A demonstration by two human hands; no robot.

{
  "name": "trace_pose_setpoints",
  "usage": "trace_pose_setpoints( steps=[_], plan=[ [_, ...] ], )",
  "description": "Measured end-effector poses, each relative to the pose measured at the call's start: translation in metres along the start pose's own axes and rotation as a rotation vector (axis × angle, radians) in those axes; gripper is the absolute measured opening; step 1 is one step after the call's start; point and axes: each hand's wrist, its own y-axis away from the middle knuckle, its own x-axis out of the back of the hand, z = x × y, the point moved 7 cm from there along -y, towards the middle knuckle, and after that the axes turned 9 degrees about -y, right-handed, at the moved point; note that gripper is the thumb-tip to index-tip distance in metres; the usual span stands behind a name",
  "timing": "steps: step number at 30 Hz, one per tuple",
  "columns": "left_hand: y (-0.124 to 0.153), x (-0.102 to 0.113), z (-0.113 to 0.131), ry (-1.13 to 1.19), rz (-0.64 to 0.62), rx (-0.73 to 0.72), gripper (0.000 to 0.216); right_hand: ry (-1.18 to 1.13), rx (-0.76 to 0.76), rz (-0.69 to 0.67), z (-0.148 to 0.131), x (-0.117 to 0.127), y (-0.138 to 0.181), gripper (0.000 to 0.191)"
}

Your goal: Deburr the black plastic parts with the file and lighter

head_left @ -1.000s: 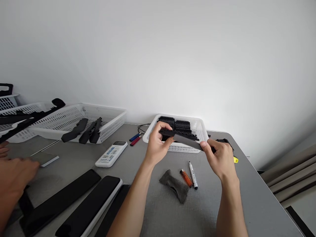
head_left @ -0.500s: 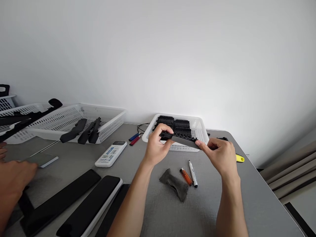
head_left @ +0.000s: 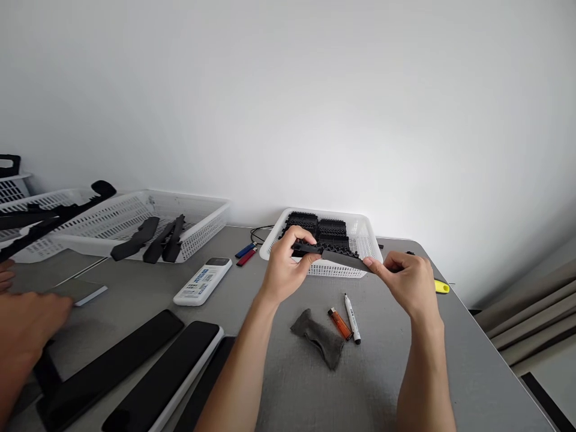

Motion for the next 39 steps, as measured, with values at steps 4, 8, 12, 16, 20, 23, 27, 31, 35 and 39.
trace_pose_setpoints(
  steps=[4,8,12,16,20,23,27,31,35,39],
  plan=[
    [0.0,0.005,-0.001,-0.023,0.021,0.03,0.021,-0.011,0.014,0.003,0.0,-0.001,0.001,0.07],
    [0.0,0.003,0.006,-0.064,0.009,-0.007,0.028,-0.017,0.042,0.012,-0.009,-0.005,0.003,0.069],
    [0.0,-0.004,0.012,-0.089,-0.044,-0.045,0.033,-0.004,0.051,0.022,-0.011,-0.005,0.003,0.069],
    [0.001,-0.004,0.006,-0.049,-0.038,-0.016,0.022,-0.053,0.027,-0.023,0.004,-0.002,-0.002,0.068],
    [0.0,0.004,-0.012,0.034,0.041,0.12,0.021,-0.136,0.01,-0.057,0.021,0.005,-0.006,0.065],
    [0.0,0.007,-0.017,0.073,0.073,0.178,0.026,-0.274,-0.036,-0.02,0.025,0.007,-0.006,0.06],
    [0.0,0.0,-0.016,0.093,-0.002,0.221,0.026,-0.406,-0.099,-0.153,0.011,-0.014,-0.002,0.052],
    [0.001,-0.006,-0.012,0.101,-0.061,0.193,0.025,-0.432,-0.163,-0.278,-0.006,-0.036,0.002,0.041],
    [0.002,-0.011,-0.006,0.08,-0.104,0.153,0.023,-0.495,-0.223,-0.247,-0.01,-0.041,0.002,0.042],
    [0.002,-0.012,-0.001,0.073,-0.073,0.137,0.02,-0.511,-0.228,-0.233,-0.01,-0.041,0.003,0.038]
  ],
)
